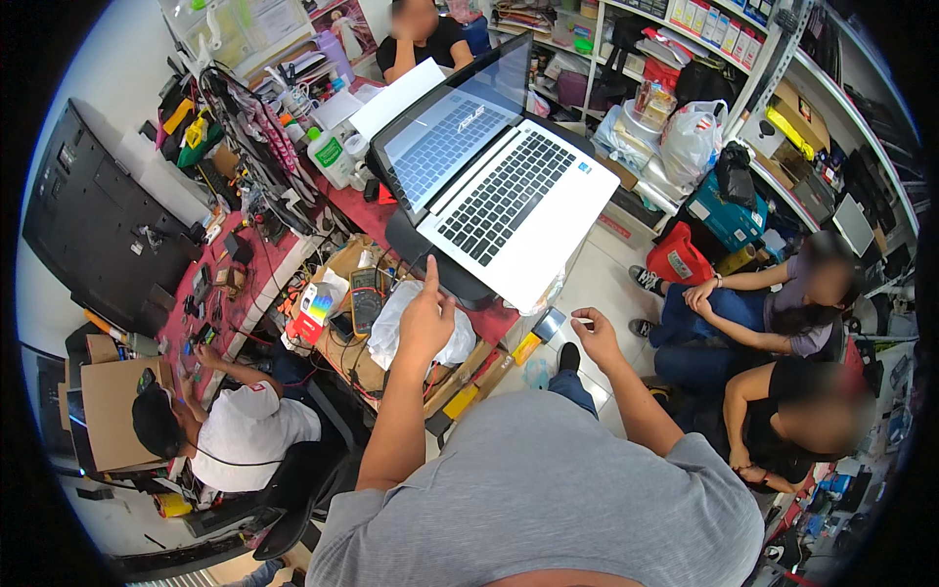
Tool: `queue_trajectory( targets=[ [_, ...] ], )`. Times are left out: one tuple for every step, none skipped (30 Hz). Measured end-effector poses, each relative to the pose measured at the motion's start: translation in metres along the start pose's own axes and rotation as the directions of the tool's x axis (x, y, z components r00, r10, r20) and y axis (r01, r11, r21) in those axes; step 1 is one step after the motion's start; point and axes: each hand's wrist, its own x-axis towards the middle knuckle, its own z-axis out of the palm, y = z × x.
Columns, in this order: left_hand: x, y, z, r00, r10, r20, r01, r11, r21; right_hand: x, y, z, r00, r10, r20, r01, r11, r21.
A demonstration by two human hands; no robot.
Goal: The person opens a laptop, connects a power cable, and operates the keyboard and touchpad to interact with the login screen and user interface.
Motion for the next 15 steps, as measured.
queue_trajectory(
  targets=[
    [0.001, -0.001, 0.000, 0.997, -0.001, 0.072, -0.002, 0.999, 0.053, -0.001, 0.002, 0.001, 1.000, 0.000, 0.005, 0.000, 1.000, 0.000],
    [-0.001, 0.000, 0.000, 0.998, 0.020, 0.062, -0.022, 0.999, 0.026, -0.001, 0.005, 0.002, 1.000, 0.001, 0.009, -0.001, 1.000, 0.000],
    [-0.004, 0.001, 0.001, 0.998, 0.043, 0.055, -0.044, 0.999, 0.000, -0.003, 0.007, 0.003, 1.000, 0.005, 0.010, -0.005, 1.000, 0.002],
    [-0.005, 0.003, 0.000, 0.997, 0.067, 0.048, -0.066, 0.997, -0.026, -0.005, 0.009, 0.003, 1.000, 0.008, 0.012, -0.008, 1.000, -0.015],
    [-0.004, 0.006, -0.002, 0.997, 0.072, 0.024, -0.071, 0.997, -0.034, -0.007, 0.010, 0.002, 1.000, 0.012, 0.013, -0.011, 0.999, -0.031],
    [-0.006, 0.010, -0.004, 0.997, 0.073, 0.003, -0.073, 0.996, -0.044, -0.011, 0.012, 0.001, 1.000, 0.021, 0.014, -0.020, 0.999, -0.051],
    [-0.006, 0.012, -0.004, 0.997, 0.074, -0.018, -0.075, 0.996, -0.054, -0.015, 0.015, 0.001, 0.999, 0.039, 0.020, -0.038, 0.999, -0.038],
    [-0.003, 0.008, 0.000, 0.997, 0.074, -0.010, -0.074, 0.997, -0.036, -0.018, 0.018, 0.000, 0.998, 0.057, 0.025, -0.056, 0.998, -0.025],
    [0.003, 0.002, 0.004, 0.997, 0.077, -0.002, -0.078, 0.997, -0.018, -0.021, 0.019, -0.002, 0.997, 0.073, 0.027, -0.072, 0.997, -0.012],
    [0.006, -0.003, 0.007, 0.997, 0.081, 0.005, -0.081, 0.997, 0.000, -0.025, 0.020, -0.002, 0.997, 0.064, 0.030, -0.064, 0.998, -0.025],
    [0.005, -0.007, 0.008, 0.996, 0.082, 0.017, -0.083, 0.997, 0.008, -0.028, 0.020, -0.002, 0.998, 0.056, 0.033, -0.055, 0.998, -0.038],
    [0.005, -0.008, 0.009, 0.996, 0.082, 0.024, -0.082, 0.997, 0.008, -0.032, 0.020, -0.001, 0.998, 0.050, 0.031, -0.048, 0.998, -0.049],
    [0.005, -0.008, 0.011, 0.996, 0.081, 0.031, -0.081, 0.997, 0.009, -0.034, 0.019, -0.003, 0.998, 0.052, 0.033, -0.049, 0.996, -0.081],
    [0.006, -0.008, 0.013, 0.996, 0.079, 0.036, -0.079, 0.997, 0.010, -0.035, 0.025, -0.004, 0.998, 0.047, 0.031, -0.045, 0.996, -0.082],
    [0.008, -0.005, 0.014, 0.997, 0.063, 0.046, -0.063, 0.998, -0.001, -0.032, 0.030, -0.005, 0.999, 0.037, 0.033, -0.034, 0.996, -0.086]
  ],
)
